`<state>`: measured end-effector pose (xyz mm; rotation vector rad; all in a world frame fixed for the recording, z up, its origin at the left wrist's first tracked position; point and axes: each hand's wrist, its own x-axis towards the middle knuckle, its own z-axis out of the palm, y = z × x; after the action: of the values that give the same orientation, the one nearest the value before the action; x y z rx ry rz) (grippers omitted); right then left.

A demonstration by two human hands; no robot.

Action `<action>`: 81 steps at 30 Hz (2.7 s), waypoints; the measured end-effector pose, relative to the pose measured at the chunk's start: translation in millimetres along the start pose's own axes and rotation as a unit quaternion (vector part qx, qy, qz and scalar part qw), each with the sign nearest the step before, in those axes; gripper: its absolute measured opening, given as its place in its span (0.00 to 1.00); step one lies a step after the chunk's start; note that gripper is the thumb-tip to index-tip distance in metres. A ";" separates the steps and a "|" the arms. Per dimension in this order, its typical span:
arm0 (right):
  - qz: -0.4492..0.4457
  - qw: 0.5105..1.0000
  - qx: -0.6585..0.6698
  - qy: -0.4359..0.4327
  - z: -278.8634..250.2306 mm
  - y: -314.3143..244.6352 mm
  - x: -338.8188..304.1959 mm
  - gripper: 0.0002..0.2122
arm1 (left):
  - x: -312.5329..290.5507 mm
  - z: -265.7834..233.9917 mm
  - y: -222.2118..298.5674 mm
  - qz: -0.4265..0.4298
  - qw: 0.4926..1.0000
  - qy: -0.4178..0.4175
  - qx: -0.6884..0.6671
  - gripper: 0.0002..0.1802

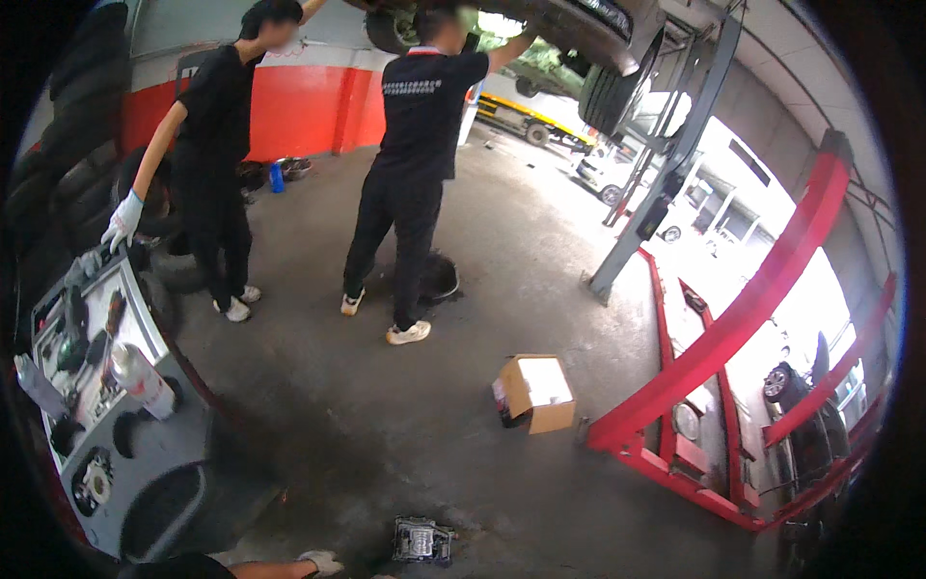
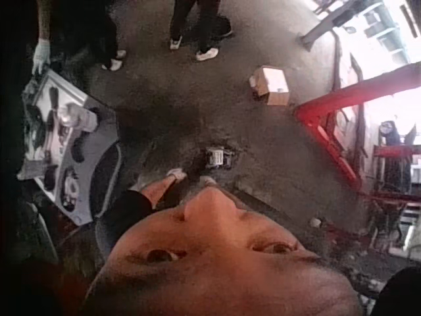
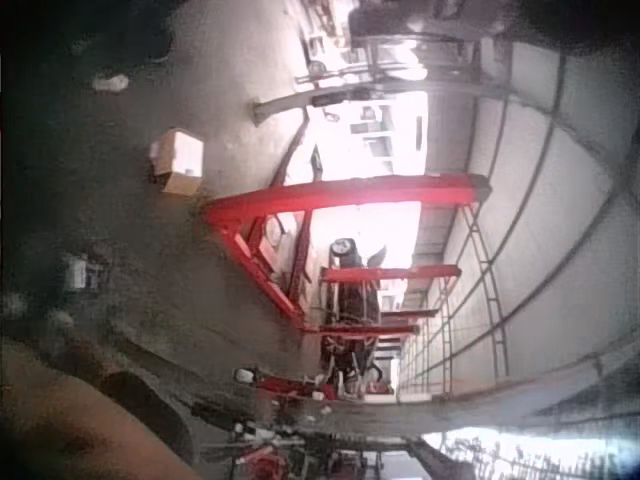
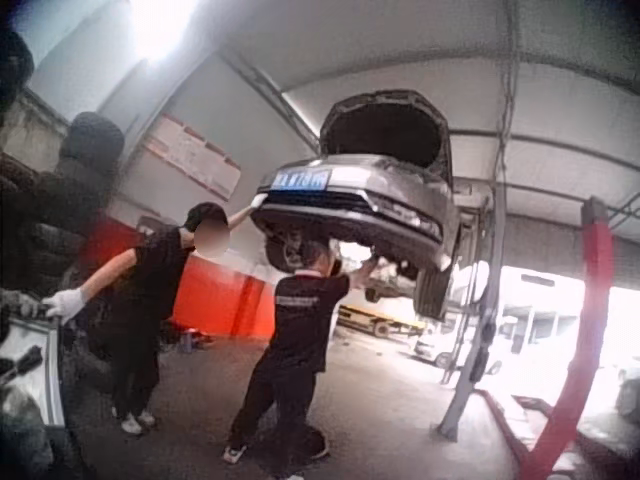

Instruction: The person picks up a used car part from the floor, turns it over, and places it down. Then the person opens a cardboard box, removes the foam packaging, and lifts out a new car part.

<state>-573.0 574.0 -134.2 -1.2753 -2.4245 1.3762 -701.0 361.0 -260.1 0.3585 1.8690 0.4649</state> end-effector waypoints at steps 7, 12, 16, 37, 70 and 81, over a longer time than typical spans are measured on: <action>0.008 0.995 0.093 0.021 -69.8 -88.7 -42.1 0.17 | -94.3 -122.3 0.8 -0.010 0.994 0.078 -0.074 0.21; 0.003 0.984 0.176 -0.010 -75.1 -127.3 -45.9 0.16 | -150.9 -138.5 11.6 0.119 0.985 0.110 -0.057 0.26; -0.024 0.962 0.257 -0.085 -55.4 -152.4 -42.4 0.15 | -192.3 -124.2 3.5 0.251 0.957 0.141 -0.033 0.31; -0.001 0.788 0.546 -0.284 15.4 -148.6 -41.9 0.16 | -61.3 -105.7 134.8 0.074 0.935 0.143 -0.315 0.33; 0.044 0.896 0.432 0.090 -128.9 -60.3 321.6 0.20 | 70.2 -244.3 574.0 0.266 0.954 -0.105 -0.086 0.31; -0.034 0.953 0.301 0.036 -197.6 -246.4 443.7 0.20 | 130.4 -501.9 531.2 0.141 0.891 0.198 -0.384 0.34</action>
<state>-930.0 952.5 26.9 -1.0435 -1.7582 1.8087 -1206.4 814.7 39.4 -0.0149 1.8454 1.5093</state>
